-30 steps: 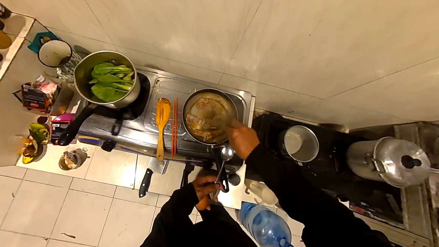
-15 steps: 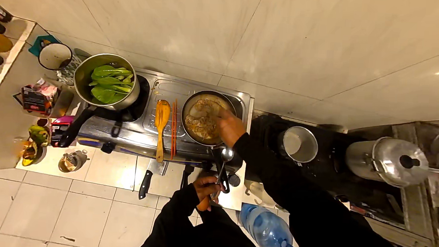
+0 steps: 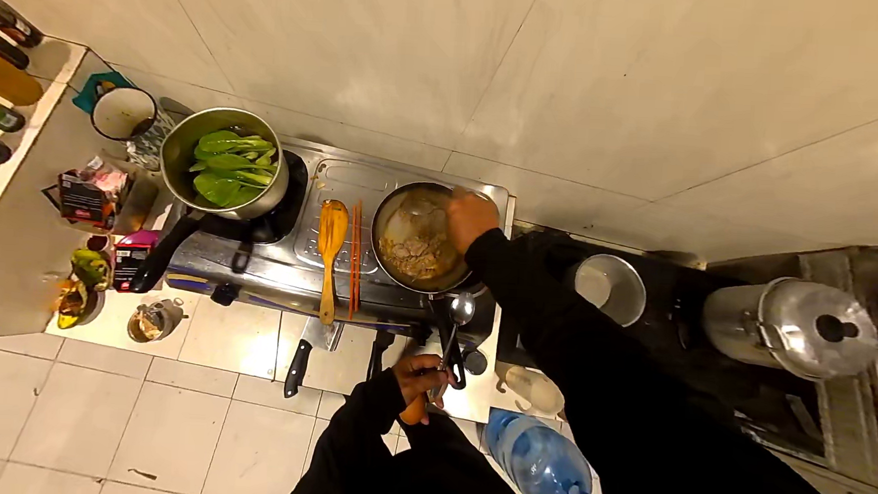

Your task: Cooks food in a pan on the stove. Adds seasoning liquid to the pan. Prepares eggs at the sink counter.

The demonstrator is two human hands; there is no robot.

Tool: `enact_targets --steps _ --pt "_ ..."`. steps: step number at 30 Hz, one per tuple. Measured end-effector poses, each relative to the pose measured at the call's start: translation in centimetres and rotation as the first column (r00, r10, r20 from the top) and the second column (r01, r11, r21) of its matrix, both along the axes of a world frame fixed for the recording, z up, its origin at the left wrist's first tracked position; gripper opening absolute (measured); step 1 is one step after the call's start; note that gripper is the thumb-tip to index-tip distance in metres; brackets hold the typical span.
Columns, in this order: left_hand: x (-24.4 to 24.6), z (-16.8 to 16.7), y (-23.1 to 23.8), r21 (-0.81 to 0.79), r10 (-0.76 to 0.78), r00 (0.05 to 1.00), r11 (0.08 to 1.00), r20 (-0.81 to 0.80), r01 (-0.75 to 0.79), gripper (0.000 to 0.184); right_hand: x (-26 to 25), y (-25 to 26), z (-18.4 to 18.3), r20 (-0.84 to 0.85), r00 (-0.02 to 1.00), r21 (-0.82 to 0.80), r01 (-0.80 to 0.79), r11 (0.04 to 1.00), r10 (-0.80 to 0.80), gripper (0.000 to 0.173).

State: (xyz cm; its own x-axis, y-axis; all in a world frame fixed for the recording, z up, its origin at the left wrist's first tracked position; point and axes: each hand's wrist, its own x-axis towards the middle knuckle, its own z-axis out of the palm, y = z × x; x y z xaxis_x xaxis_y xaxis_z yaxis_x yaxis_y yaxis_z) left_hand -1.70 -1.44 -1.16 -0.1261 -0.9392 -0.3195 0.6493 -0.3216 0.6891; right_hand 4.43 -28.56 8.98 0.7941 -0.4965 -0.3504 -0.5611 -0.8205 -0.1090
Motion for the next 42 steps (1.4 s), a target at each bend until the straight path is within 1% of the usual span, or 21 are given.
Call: enact_targets --steps 2,4,6,8,10,12,15,18,20,23,25,27,29,33,36,40,42 --pt "0.2 0.4 0.1 0.026 0.009 1.000 1.000 0.030 -0.009 0.017 -0.6 -0.9 0.2 -0.032 0.999 -0.032 0.029 0.999 -0.030 0.031" --pt "0.2 0.6 0.4 0.034 0.015 0.998 0.999 0.057 -0.017 0.018 -1.9 -1.8 1.1 -0.082 0.996 -0.063 0.040 0.997 -0.045 0.025" --pt "0.2 0.4 0.5 0.018 0.025 0.999 1.000 0.046 -0.026 0.017 -3.6 -2.4 1.6 -0.148 0.989 -0.113 0.013 0.993 -0.030 0.020" --pt "0.2 0.3 0.5 0.021 0.022 0.999 1.000 0.040 -0.023 0.017 -5.0 -2.2 2.0 -0.184 0.983 -0.125 -0.018 0.992 -0.005 0.020" --pt "0.3 0.2 0.4 0.025 0.017 0.999 1.000 0.032 -0.018 0.017 -6.1 -2.0 2.2 -0.191 0.982 -0.095 -0.032 0.995 0.013 0.024" --pt "0.4 0.2 0.3 0.026 0.005 1.000 1.000 0.018 -0.005 0.017 -7.0 -1.9 2.3 -0.167 0.986 -0.053 -0.020 0.998 0.011 0.027" --pt "0.6 0.2 0.3 0.021 -0.002 1.000 1.000 0.019 0.002 0.017 -7.9 -2.0 2.5 -0.074 0.995 -0.018 0.070 0.997 -0.071 0.029" --pt "0.6 0.2 0.3 0.016 -0.008 1.000 1.000 0.025 0.008 0.017 -8.6 -1.2 1.8 -0.083 0.991 -0.020 0.104 0.994 -0.105 0.026" --pt "0.7 0.4 0.2 0.031 -0.007 1.000 1.000 0.020 0.006 0.017 -9.1 -0.5 1.1 -0.064 0.994 -0.016 0.090 0.996 -0.091 0.025" --pt "0.6 0.2 0.2 0.023 -0.008 1.000 1.000 0.002 0.008 0.017 -8.7 0.4 1.0 0.111 0.993 -0.027 0.049 0.998 -0.046 0.024" --pt "0.5 0.0 0.2 0.024 -0.012 1.000 1.000 0.002 0.012 0.017 -7.7 1.8 0.6 0.204 0.979 0.006 -0.017 1.000 0.015 0.023" --pt "0.4 0.0 0.0 0.024 -0.011 1.000 1.000 0.005 0.011 0.017 -6.6 3.2 -0.3 0.212 0.975 0.039 -0.071 0.997 0.061 0.024" --pt "0.4 0.1 0.0 0.034 -0.012 1.000 0.999 0.016 0.011 0.018 -5.6 3.2 -0.8 0.133 0.990 0.042 -0.050 0.998 0.044 0.027" --pt "0.5 0.8 0.1 0.061 -0.023 0.998 0.998 0.051 0.020 0.019 -4.2 1.3 1.0 0.052 0.997 -0.024 0.056 0.998 -0.054 0.024" --pt "0.6 1.0 -0.1 0.066 -0.042 0.997 0.997 0.064 0.038 0.019 -3.4 0.0 2.4 -0.077 0.992 -0.032 0.098 0.995 -0.100 0.024" --pt "0.7 0.8 -0.1 0.050 -0.036 0.997 0.998 0.068 0.032 0.019 -2.5 0.1 3.9 -0.330 0.937 0.017 0.127 0.992 -0.114 0.026" --pt "0.7 0.7 -0.1 0.039 -0.032 0.997 0.999 0.067 0.030 0.018 -2.2 0.4 3.3 -0.359 0.929 0.093 0.130 0.987 -0.088 0.026"
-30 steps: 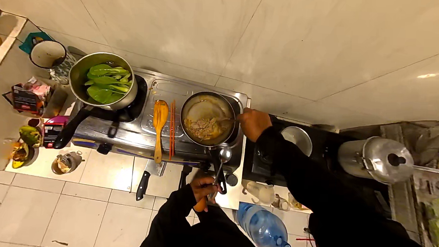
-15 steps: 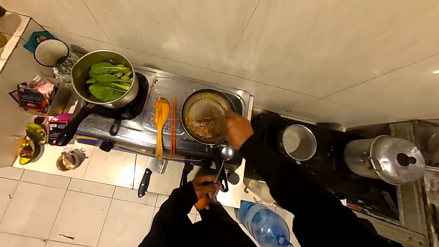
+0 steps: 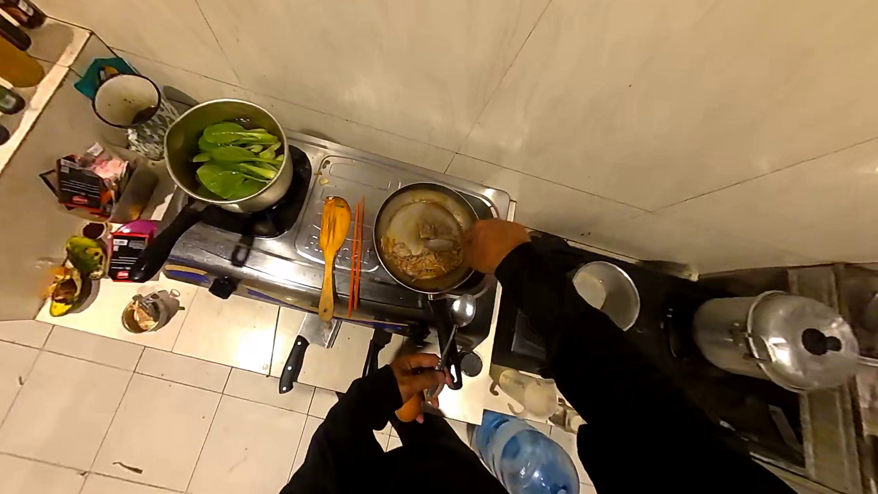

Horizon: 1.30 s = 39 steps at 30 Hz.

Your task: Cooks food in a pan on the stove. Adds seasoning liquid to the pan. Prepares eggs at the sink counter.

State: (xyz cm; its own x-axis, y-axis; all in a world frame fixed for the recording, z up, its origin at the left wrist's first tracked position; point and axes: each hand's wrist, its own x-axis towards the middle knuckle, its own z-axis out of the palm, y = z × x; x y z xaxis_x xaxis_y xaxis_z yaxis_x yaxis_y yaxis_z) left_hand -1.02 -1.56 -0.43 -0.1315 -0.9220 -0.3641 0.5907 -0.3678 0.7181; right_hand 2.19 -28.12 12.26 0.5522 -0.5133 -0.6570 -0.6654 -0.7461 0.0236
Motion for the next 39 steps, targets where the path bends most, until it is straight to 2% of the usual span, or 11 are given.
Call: enact_targets --steps 4,7,9,12,18,22,26,29,33,35,39 --pt "-0.1 0.0 0.0 0.007 0.010 1.000 1.000 -0.008 -0.010 0.018 -0.1 -1.4 -1.9 0.140 0.988 0.132 0.047 0.990 -0.066 0.031" --pt "-0.1 0.0 0.1 0.002 0.001 1.000 1.000 -0.006 -0.001 0.018 -1.1 -4.2 -1.8 0.273 0.950 0.158 0.109 0.981 -0.149 0.032" --pt "-0.1 -0.2 0.1 0.000 0.002 1.000 1.000 -0.016 -0.002 0.018 -1.8 -5.5 -0.8 0.292 0.946 0.105 0.118 0.987 -0.144 0.033" --pt "-0.1 -0.4 0.1 -0.010 0.004 1.000 1.000 -0.022 -0.004 0.018 -1.4 -4.2 0.8 0.282 0.953 -0.077 0.136 0.988 -0.109 0.030" --pt "0.0 -0.5 0.1 -0.035 0.014 0.999 0.999 -0.040 -0.016 0.017 -1.0 -1.9 -2.2 0.387 0.918 -0.204 -0.010 0.979 0.090 0.026" --pt "0.0 0.1 0.3 0.011 0.026 1.000 1.000 -0.012 -0.026 0.018 -1.2 -2.0 -0.7 0.213 0.972 -0.130 0.130 0.983 -0.101 0.022" --pt "-0.2 -0.4 -0.1 -0.012 0.002 0.999 1.000 -0.032 -0.002 0.018 1.0 -1.0 0.7 0.058 0.988 -0.097 0.150 0.984 -0.145 0.031" --pt "-0.2 -0.8 -0.3 -0.037 0.001 1.000 0.999 -0.025 -0.002 0.018 3.1 0.2 1.8 0.118 0.991 -0.073 0.077 0.994 -0.068 0.025" --pt "-0.2 -0.7 -0.1 -0.038 0.002 1.000 0.999 -0.020 -0.003 0.018 3.3 0.4 3.6 0.163 0.986 -0.141 0.003 0.990 0.020 0.017" --pt "-0.3 -0.7 0.0 -0.038 0.016 1.000 0.999 -0.026 -0.017 0.018 3.2 -0.1 2.6 0.203 0.978 -0.172 -0.007 0.985 0.043 0.018" --pt "-0.1 -0.4 0.0 -0.026 -0.014 1.000 1.000 0.004 0.014 0.018 3.7 1.0 -1.2 0.294 0.950 -0.093 -0.078 0.993 0.102 0.027"
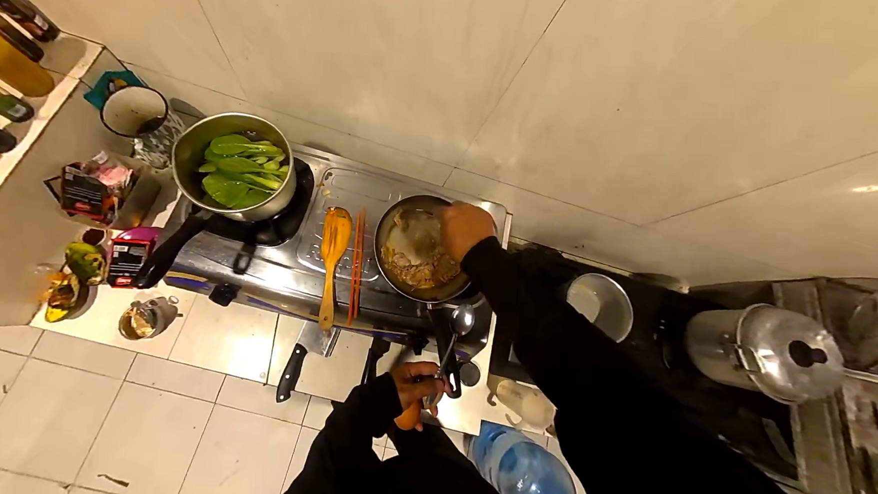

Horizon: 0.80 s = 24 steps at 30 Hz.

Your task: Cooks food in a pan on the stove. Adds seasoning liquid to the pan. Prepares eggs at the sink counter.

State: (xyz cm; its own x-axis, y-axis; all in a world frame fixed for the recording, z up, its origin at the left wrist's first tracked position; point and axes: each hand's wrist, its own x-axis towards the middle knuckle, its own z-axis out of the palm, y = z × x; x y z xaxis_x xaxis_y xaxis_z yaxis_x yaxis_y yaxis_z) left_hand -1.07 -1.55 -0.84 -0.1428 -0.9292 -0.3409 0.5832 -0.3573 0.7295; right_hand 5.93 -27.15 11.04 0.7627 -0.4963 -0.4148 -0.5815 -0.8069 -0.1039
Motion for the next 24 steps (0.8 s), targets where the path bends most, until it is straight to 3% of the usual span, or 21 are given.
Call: enact_targets --steps 4,10,13,18,24 --pt "0.2 -0.1 0.2 -0.011 0.000 1.000 1.000 -0.008 0.000 0.018 -1.3 1.5 -0.4 -0.040 0.994 0.027 -0.102 0.994 0.103 0.024" --pt "0.1 0.0 0.1 0.008 0.009 1.000 1.000 -0.016 -0.009 0.018 -5.0 3.2 -0.6 0.031 0.987 0.002 -0.160 0.987 0.159 0.021" --pt "0.0 0.1 0.0 0.032 0.012 1.000 0.999 -0.016 -0.011 0.018 -5.8 2.3 -0.4 -0.030 0.999 0.078 -0.024 0.997 0.026 0.026" --pt "0.2 -0.5 -0.3 -0.019 0.048 0.999 0.999 -0.020 -0.048 0.018 -13.3 -2.3 0.1 0.291 0.931 0.131 0.191 0.973 -0.221 0.025" --pt "1.7 1.5 -3.6 0.042 -0.046 0.993 0.998 0.108 0.042 0.019 -23.2 -3.9 -1.7 0.300 0.825 0.218 0.430 0.876 -0.479 0.028"
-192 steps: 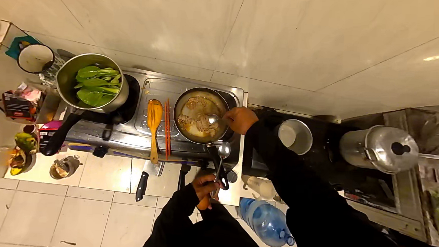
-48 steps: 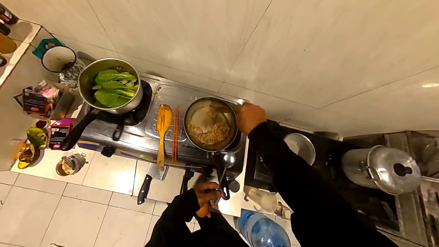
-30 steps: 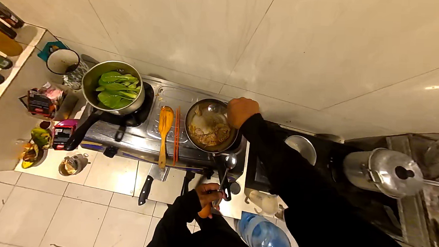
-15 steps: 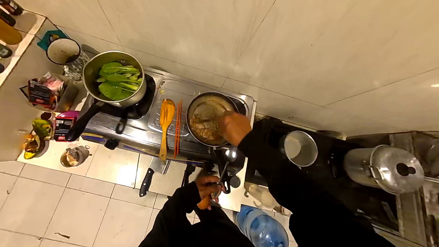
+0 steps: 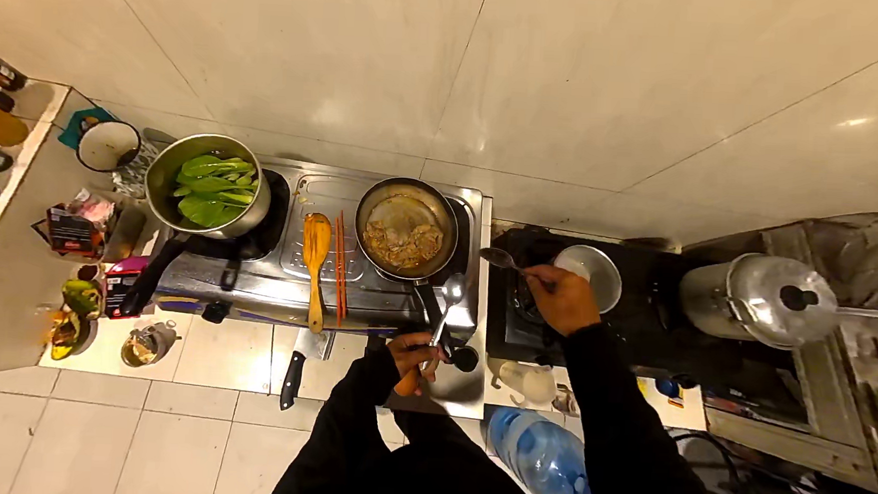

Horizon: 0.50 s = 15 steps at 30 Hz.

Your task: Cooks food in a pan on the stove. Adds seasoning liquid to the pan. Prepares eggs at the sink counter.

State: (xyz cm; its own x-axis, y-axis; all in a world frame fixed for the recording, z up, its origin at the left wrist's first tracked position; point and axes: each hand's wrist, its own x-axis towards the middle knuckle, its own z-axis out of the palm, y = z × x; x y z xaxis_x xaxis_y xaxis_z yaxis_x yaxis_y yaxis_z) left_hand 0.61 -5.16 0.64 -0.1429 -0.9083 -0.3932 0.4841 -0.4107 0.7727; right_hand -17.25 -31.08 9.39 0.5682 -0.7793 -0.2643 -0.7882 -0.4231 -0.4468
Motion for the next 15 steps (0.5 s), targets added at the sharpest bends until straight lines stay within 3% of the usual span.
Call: enact_targets --steps 6,9,12,15 --pt "-2.2 -0.9 -2.8 -0.145 0.006 0.997 0.989 -0.072 -0.016 0.022 -4.0 0.8 -1.7 0.009 0.991 0.071 0.133 0.989 -0.134 0.028" --pt "-2.6 -1.9 -3.0 -0.172 -0.003 0.994 0.985 -0.114 -0.017 0.022 -4.7 1.2 -4.1 0.138 0.976 0.268 0.129 0.955 -0.171 0.028" --pt "-3.0 -2.2 -3.8 -0.140 -0.028 0.995 0.990 -0.100 0.014 0.021 -4.2 3.5 -6.4 0.163 0.934 0.652 0.140 0.745 -0.318 0.033" --pt "-3.5 -2.1 -4.4 -0.129 -0.032 0.997 0.991 -0.077 0.021 0.022 -3.1 5.7 -8.3 0.242 0.861 0.885 -0.007 0.465 -0.447 0.027"
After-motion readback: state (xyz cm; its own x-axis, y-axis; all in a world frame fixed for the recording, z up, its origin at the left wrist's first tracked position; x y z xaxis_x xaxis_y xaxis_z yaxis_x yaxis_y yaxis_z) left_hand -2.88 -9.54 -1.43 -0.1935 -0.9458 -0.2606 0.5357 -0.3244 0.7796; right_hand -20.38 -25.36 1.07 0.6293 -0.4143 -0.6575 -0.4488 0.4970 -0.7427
